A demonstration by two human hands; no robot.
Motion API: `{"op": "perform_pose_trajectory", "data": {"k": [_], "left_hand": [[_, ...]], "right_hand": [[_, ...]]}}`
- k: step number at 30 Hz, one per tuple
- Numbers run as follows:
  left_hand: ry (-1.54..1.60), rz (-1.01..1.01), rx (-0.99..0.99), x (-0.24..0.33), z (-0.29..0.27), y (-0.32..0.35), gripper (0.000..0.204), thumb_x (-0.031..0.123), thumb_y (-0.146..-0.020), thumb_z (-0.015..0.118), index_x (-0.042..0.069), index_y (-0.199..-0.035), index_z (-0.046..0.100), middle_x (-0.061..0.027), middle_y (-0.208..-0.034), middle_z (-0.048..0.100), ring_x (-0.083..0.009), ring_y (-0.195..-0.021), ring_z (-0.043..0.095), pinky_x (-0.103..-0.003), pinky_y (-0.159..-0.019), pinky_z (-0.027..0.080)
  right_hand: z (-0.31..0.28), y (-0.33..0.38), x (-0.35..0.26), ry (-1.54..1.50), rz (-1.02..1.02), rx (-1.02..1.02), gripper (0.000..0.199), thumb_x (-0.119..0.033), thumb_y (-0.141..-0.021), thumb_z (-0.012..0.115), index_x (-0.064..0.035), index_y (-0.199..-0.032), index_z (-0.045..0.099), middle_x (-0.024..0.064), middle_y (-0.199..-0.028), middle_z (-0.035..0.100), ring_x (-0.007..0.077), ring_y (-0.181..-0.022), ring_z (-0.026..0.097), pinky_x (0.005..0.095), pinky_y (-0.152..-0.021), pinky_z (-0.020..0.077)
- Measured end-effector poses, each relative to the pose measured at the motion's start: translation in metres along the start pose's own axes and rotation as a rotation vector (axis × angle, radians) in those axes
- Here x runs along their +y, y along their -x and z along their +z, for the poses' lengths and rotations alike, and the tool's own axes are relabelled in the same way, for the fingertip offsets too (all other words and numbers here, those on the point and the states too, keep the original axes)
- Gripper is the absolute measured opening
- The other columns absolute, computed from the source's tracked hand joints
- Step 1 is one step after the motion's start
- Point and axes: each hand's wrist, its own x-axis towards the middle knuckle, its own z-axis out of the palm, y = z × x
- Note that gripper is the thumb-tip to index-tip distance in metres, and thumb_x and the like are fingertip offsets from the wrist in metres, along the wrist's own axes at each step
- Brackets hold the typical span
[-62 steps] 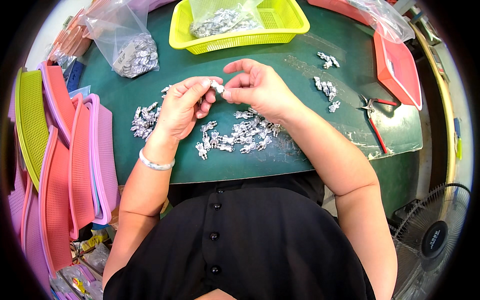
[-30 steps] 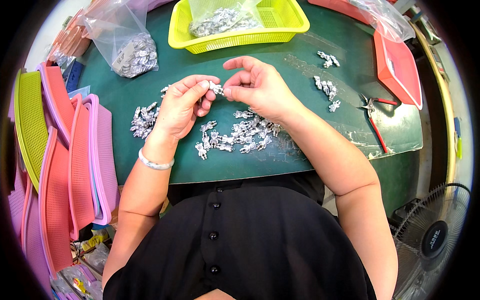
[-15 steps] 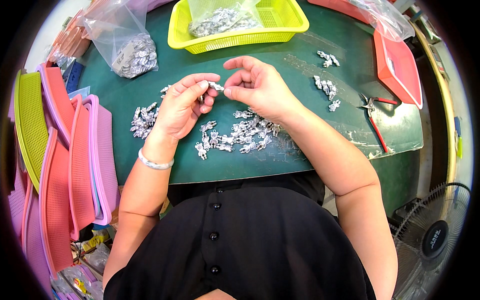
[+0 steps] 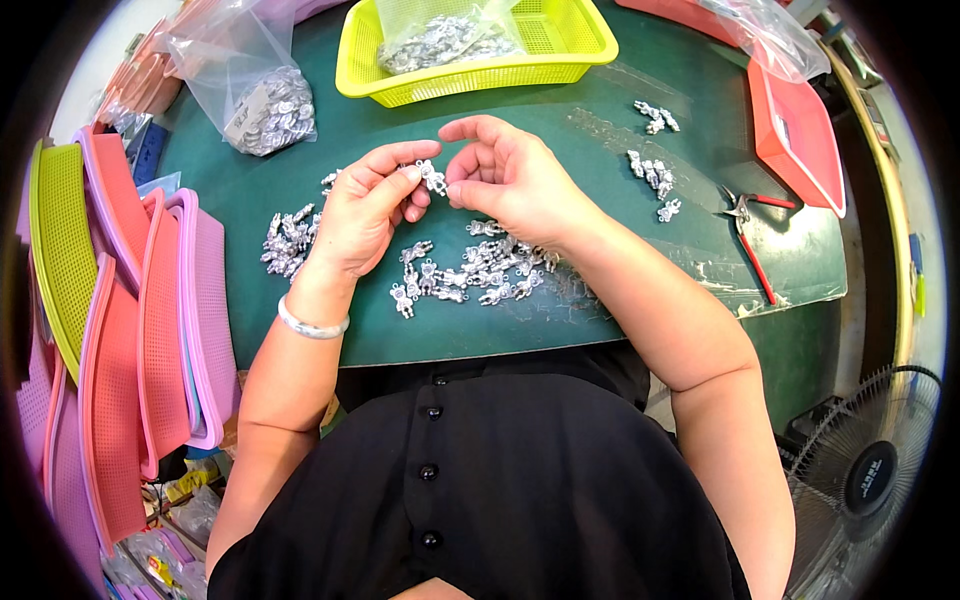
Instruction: The person assembles small silver charms by hand, picking them from a pile on a green table and using red-handled pliers to manipulate and join the pieces. The person repeatedly picks up charms, uses the pliers to adjust or connect them, and places the finished pieces back onto the table.
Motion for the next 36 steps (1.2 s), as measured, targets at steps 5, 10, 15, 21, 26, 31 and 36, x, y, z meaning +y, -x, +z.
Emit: {"op": "perform_pose_trajectory", "data": {"k": [5, 10, 15, 21, 26, 31, 36], "left_hand": [[-0.042, 0.002, 0.0, 0.002, 0.0, 0.001, 0.024, 0.004, -0.087, 0.048, -0.001, -0.11, 0.055, -0.0011, -0.076, 0.055, -0.006, -0.066, 0.05, -0.018, -0.058, 0.041], [-0.066, 0.019, 0.002, 0.001, 0.001, 0.001, 0.024, 0.003, -0.087, 0.049, -0.001, -0.11, 0.055, -0.001, -0.076, 0.055, -0.0059, -0.066, 0.05, -0.018, -0.058, 0.042], [-0.094, 0.023, -0.003, 0.001, 0.001, 0.0, 0.023, 0.003, -0.087, 0.049, -0.001, -0.108, 0.056, -0.0009, -0.076, 0.055, -0.0061, -0.066, 0.05, -0.019, -0.058, 0.042], [-0.158, 0.034, -0.01, -0.001, 0.001, 0.001, 0.021, 0.003, -0.086, 0.05, -0.001, -0.105, 0.058, -0.0012, -0.075, 0.056, -0.0062, -0.066, 0.05, -0.019, -0.058, 0.042], [-0.181, 0.035, -0.016, -0.005, 0.001, 0.001, 0.021, 0.002, -0.086, 0.051, -0.001, -0.104, 0.059, -0.0013, -0.076, 0.057, -0.0061, -0.065, 0.05, -0.019, -0.057, 0.042], [-0.21, 0.022, -0.001, -0.008, 0.005, -0.001, 0.021, 0.006, -0.086, 0.051, 0.001, -0.105, 0.059, -0.0005, -0.075, 0.057, -0.005, -0.063, 0.05, -0.018, -0.055, 0.041], [-0.132, -0.043, 0.049, -0.004, 0.002, -0.001, 0.022, 0.007, -0.087, 0.052, -0.001, -0.107, 0.056, -0.0038, -0.081, 0.059, -0.0066, -0.065, 0.052, -0.018, -0.056, 0.043]], "right_hand": [[-0.001, 0.001, -0.003, -0.026, 0.061, -0.025, 0.042, 0.004, -0.077, 0.056, 0.0025, -0.117, 0.041, 0.0065, -0.085, 0.056, 0.0116, -0.075, 0.056, 0.0235, -0.068, 0.0467], [-0.003, 0.0, 0.0, -0.008, 0.053, -0.048, 0.042, 0.002, -0.079, 0.056, 0.0001, -0.118, 0.041, 0.0059, -0.086, 0.057, 0.0116, -0.076, 0.056, 0.0237, -0.07, 0.0456], [-0.004, 0.0, 0.0, -0.006, 0.052, -0.068, 0.042, 0.002, -0.079, 0.056, 0.0004, -0.118, 0.041, 0.0056, -0.084, 0.058, 0.0108, -0.076, 0.056, 0.0235, -0.069, 0.0452], [-0.006, -0.002, -0.001, 0.093, 0.036, -0.007, 0.038, 0.0, -0.078, 0.056, 0.0038, -0.114, 0.044, 0.0048, -0.078, 0.058, 0.0093, -0.073, 0.055, 0.0219, -0.066, 0.0449], [-0.005, -0.002, 0.001, 0.106, 0.031, 0.0, 0.04, 0.0, -0.077, 0.058, 0.0044, -0.114, 0.044, 0.0045, -0.077, 0.058, 0.0087, -0.071, 0.054, 0.0212, -0.065, 0.0443], [-0.01, -0.002, 0.003, 0.137, 0.021, 0.008, 0.043, 0.001, -0.074, 0.06, 0.0056, -0.113, 0.044, 0.0046, -0.076, 0.059, 0.0084, -0.07, 0.055, 0.0208, -0.064, 0.0438], [-0.037, -0.007, -0.02, 0.445, 0.103, 0.031, 0.038, 0.001, -0.073, 0.06, 0.0044, -0.109, 0.047, 0.0034, -0.075, 0.06, 0.0075, -0.071, 0.054, 0.02, -0.065, 0.0426]]}}
